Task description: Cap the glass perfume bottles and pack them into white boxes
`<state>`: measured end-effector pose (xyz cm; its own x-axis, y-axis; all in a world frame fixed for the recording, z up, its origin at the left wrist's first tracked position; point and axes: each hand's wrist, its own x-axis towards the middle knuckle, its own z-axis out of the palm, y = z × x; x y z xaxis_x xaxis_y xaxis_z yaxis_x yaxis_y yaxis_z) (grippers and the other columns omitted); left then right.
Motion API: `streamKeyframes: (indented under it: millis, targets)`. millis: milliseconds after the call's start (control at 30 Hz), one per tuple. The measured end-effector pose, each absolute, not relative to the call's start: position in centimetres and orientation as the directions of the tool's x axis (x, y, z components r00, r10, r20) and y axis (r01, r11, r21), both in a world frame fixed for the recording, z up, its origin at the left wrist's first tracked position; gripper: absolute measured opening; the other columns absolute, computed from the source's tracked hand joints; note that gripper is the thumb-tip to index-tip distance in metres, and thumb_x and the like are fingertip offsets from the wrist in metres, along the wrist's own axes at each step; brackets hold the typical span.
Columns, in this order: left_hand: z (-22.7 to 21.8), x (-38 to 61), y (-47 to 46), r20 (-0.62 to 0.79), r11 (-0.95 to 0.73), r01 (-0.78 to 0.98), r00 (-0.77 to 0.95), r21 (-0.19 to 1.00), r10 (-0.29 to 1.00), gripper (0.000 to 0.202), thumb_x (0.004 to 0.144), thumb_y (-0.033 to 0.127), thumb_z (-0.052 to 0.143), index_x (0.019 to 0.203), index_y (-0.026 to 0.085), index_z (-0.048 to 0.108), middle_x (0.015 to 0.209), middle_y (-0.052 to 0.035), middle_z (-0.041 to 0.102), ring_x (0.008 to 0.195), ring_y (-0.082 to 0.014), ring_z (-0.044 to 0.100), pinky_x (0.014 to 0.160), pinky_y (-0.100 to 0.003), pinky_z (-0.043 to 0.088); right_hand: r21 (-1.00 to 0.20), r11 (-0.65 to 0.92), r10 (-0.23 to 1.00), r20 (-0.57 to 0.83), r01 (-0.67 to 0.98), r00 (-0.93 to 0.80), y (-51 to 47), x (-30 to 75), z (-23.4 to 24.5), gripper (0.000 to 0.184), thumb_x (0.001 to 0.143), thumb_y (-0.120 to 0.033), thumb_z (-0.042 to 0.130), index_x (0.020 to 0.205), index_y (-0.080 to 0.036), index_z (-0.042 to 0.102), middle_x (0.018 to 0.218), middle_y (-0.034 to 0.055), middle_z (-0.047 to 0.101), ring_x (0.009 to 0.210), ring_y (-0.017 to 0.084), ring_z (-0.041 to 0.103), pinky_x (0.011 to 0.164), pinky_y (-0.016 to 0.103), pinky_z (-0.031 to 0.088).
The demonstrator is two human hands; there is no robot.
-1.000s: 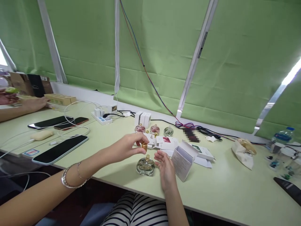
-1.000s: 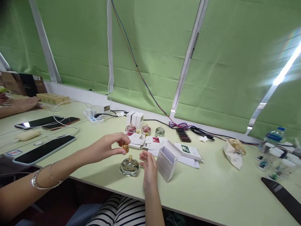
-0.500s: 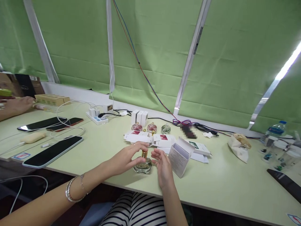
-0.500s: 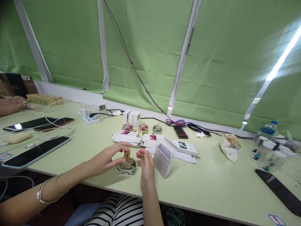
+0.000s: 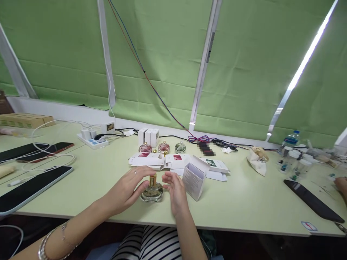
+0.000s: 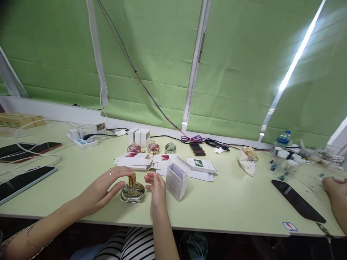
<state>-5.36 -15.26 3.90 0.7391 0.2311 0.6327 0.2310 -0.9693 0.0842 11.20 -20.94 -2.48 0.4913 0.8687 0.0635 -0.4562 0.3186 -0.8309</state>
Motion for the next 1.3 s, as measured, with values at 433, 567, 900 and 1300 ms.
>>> streamKeyframes:
  millis: [433, 567, 900, 1300]
  targets:
    - [4.5, -4.9, -15.3, 0.677, -0.961, 0.265, 0.695, 0.074, 0.244, 0.028, 0.088, 0.019, 0.038, 0.113, 0.025, 0.052, 0.107, -0.0036, 0.065, 0.101, -0.0184, 0.059, 0.087, -0.028, 0.047, -0.842, 0.317, 0.867, 0.071, -0.436, 0.492, -20.9, 11.1, -2.6, 0.031, 0.075, -0.048, 0.057, 0.081, -0.02, 0.07, 0.082, 0.0057, 0.069, 0.079, 0.018, 0.061, 0.068, 0.028, 0.045]
    - [3.7, -5.0, -15.3, 0.702, -0.959, 0.269, 0.665, 0.093, 0.255, 0.029, 0.088, 0.02, 0.039, 0.113, 0.026, 0.051, 0.108, -0.0032, 0.065, 0.103, -0.0189, 0.059, 0.089, -0.029, 0.047, -0.843, 0.317, 0.867, 0.073, -0.434, 0.493, -20.9, 11.1, -2.6, 0.032, 0.074, -0.049, 0.058, 0.08, -0.02, 0.069, 0.081, 0.0057, 0.069, 0.079, 0.018, 0.061, 0.068, 0.028, 0.045]
    - [1.8, -5.1, -15.5, 0.702, -0.962, 0.242, 0.663, 0.126, 0.259, 0.031, 0.089, 0.016, 0.037, 0.116, 0.025, 0.047, 0.114, -0.0048, 0.061, 0.109, -0.0186, 0.054, 0.093, -0.031, 0.044, -0.836, 0.318, 0.873, 0.073, -0.448, 0.483, -20.9, 11.1, -2.7, 0.032, 0.074, -0.049, 0.057, 0.08, -0.02, 0.069, 0.081, 0.005, 0.069, 0.08, 0.018, 0.061, 0.068, 0.028, 0.044]
    - [2.9, -3.6, -17.0, 0.775, -0.974, 0.19, 0.594, 0.126, 0.216, 0.023, 0.087, 0.008, 0.036, 0.101, 0.02, 0.05, 0.091, -0.0047, 0.064, 0.088, -0.017, 0.059, 0.08, -0.031, 0.046, -0.829, 0.281, 0.889, 0.035, -0.483, 0.457, -21.2, 11.2, -3.1, 0.04, 0.065, -0.056, 0.064, 0.082, -0.02, 0.069, 0.084, 0.0046, 0.069, 0.085, 0.019, 0.06, 0.071, 0.029, 0.044]
